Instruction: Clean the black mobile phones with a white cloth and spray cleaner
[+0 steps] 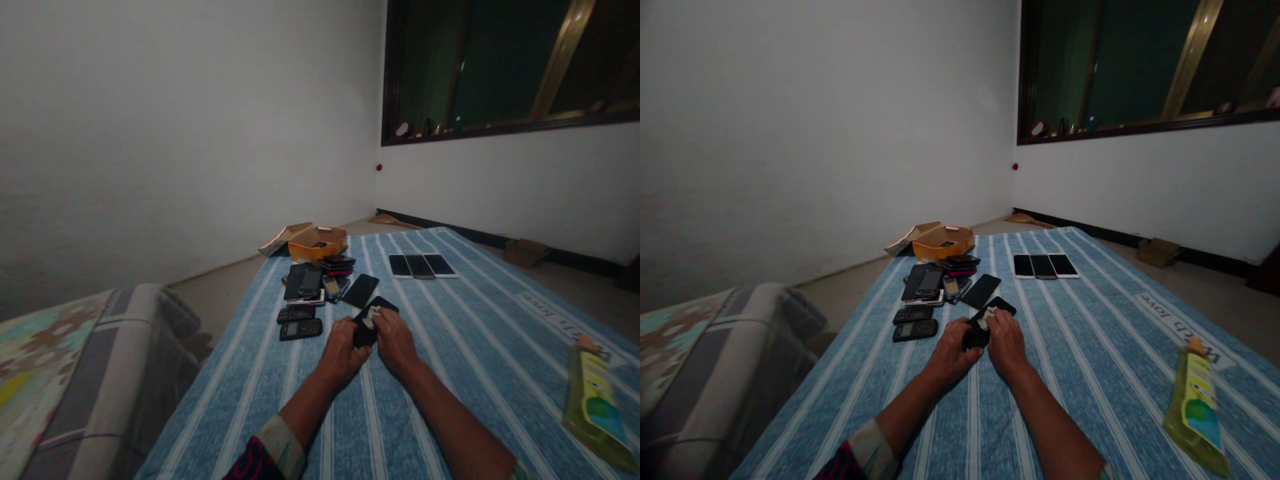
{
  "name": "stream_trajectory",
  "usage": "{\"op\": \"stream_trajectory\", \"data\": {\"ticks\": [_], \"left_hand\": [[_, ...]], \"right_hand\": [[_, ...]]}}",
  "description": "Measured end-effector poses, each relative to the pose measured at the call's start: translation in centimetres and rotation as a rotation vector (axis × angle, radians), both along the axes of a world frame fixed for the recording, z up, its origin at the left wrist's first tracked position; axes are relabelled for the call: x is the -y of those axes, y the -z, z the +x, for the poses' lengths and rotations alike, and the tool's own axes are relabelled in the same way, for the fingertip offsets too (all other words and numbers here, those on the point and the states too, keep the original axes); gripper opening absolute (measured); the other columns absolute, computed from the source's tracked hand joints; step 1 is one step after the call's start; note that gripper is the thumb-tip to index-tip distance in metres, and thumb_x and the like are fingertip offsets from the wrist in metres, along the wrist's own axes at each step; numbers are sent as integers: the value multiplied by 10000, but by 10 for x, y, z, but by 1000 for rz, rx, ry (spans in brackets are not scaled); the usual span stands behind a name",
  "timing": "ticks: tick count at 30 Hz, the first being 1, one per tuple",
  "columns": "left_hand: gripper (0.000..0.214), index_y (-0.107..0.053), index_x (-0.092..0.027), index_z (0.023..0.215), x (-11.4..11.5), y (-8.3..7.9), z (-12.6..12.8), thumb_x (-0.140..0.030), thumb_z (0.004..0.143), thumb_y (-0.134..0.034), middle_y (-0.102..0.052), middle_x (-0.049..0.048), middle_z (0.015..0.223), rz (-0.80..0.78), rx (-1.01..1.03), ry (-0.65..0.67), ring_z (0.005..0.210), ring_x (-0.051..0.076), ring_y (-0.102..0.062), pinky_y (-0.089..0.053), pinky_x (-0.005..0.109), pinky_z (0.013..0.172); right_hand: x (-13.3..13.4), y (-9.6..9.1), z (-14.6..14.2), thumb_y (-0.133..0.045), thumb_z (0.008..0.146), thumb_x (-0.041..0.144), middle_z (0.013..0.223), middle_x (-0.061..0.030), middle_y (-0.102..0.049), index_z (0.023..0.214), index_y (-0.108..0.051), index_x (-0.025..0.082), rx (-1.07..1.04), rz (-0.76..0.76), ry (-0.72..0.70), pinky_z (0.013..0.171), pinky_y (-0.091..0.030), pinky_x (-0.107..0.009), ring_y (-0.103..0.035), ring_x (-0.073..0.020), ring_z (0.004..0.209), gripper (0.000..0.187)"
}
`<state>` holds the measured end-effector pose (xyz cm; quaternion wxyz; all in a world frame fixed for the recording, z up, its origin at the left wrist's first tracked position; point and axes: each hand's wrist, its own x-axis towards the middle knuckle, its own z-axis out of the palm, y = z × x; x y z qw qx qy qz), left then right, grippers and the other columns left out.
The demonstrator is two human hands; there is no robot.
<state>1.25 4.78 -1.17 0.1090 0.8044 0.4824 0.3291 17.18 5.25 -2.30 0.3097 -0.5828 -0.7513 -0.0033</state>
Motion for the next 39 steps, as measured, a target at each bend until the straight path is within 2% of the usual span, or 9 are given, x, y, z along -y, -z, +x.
{"op": "stream_trajectory", "data": {"ticks": [11,19,27,33,39], "left_hand": [[185,-600,-174,842,-29,-6,7,-201,675,-676,-612,75,925,13,-19,31,915,253,-587,-496,379,828],[193,-600,-176,841,-53,0,18,-210,667,-676,-613,72,902,34,4,16,912,257,-586,-496,383,817],[212,-597,-176,864,-76,2,28,-211,679,-696,-593,39,853,39,16,-17,874,233,-572,-477,372,807],[188,-574,-175,819,-71,1,29,-183,673,-694,-572,27,833,41,28,-36,870,229,-565,-470,365,807],[122,-551,-186,774,-52,0,22,-171,704,-650,-571,31,844,37,35,-24,864,219,-563,-472,356,811]], "right_hand": [[-28,2,1,-424,852,27,1198,-114,-629,1049,-694,168,20,-10,49,968,-415,-335,-496,-236,1186,362],[-54,9,7,-474,890,95,1197,-120,-623,1053,-683,166,79,-1,82,947,-413,-335,-497,-241,1156,275],[-76,0,18,-465,899,98,1084,-109,-640,1003,-680,160,123,-9,65,900,-411,-317,-521,-224,1060,247],[-65,-3,13,-491,881,90,1055,-92,-650,975,-689,182,111,6,30,905,-415,-310,-531,-214,1062,238],[-41,3,5,-486,864,68,1084,-82,-658,1026,-694,195,44,32,-162,911,-427,-301,-549,-205,1060,293]]}}
